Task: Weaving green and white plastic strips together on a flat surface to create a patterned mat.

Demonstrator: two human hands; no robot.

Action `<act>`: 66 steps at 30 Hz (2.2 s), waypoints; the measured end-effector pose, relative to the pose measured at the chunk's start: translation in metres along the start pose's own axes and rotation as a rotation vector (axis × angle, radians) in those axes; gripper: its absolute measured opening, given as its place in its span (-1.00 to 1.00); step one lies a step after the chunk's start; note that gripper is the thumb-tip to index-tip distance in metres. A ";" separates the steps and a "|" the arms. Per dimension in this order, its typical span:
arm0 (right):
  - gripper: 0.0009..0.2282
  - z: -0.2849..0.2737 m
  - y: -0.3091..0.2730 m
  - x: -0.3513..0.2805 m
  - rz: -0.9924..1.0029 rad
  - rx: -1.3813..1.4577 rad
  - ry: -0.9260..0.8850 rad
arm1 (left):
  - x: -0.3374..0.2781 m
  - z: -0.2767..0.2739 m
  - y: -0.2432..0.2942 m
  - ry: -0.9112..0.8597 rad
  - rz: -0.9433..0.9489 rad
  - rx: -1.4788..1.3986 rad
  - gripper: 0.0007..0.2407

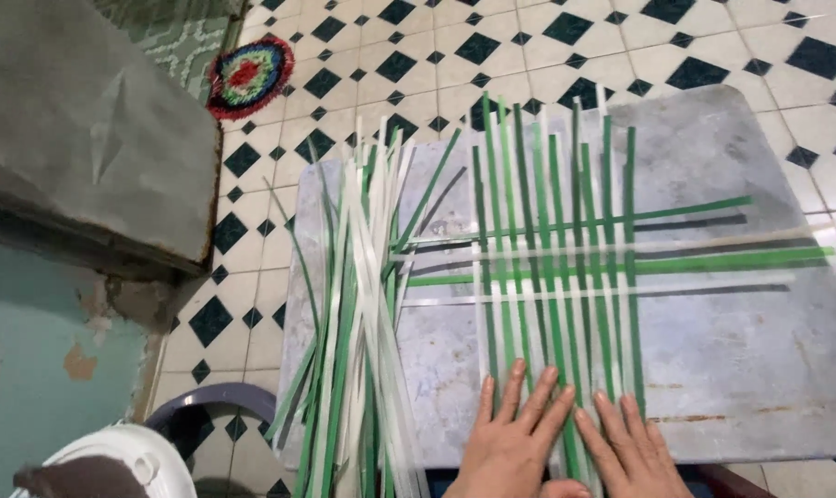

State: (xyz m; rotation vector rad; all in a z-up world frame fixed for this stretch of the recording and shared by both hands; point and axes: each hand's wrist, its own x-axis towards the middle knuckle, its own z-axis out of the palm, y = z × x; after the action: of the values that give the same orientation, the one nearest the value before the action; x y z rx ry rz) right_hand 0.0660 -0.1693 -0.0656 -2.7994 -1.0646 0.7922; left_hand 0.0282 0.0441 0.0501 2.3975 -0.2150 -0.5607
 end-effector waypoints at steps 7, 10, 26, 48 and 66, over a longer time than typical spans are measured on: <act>-0.05 0.000 -0.011 -0.009 -0.114 -0.228 0.615 | 0.027 0.017 -0.037 0.445 0.085 0.420 -0.09; 0.38 -0.005 -0.007 -0.007 -0.055 -0.650 0.622 | 0.042 -0.003 -0.030 0.466 -0.083 0.462 -0.08; 0.41 -0.005 0.023 -0.007 -0.242 -0.731 0.678 | 0.050 0.029 -0.040 0.772 -0.163 1.047 0.14; -0.18 -0.153 -0.003 0.168 -0.128 -0.158 0.407 | 0.037 -0.013 -0.008 0.196 -0.199 0.085 -0.08; -0.29 -0.187 -0.030 0.175 0.106 -0.092 0.238 | 0.060 0.049 -0.045 0.681 -0.052 0.341 -0.53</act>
State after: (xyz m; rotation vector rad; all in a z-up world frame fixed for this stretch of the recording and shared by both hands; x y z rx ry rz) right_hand 0.2472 -0.0103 0.0248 -2.9532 -0.9434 0.4115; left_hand 0.0602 0.0338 -0.0326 2.7726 0.0576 0.3143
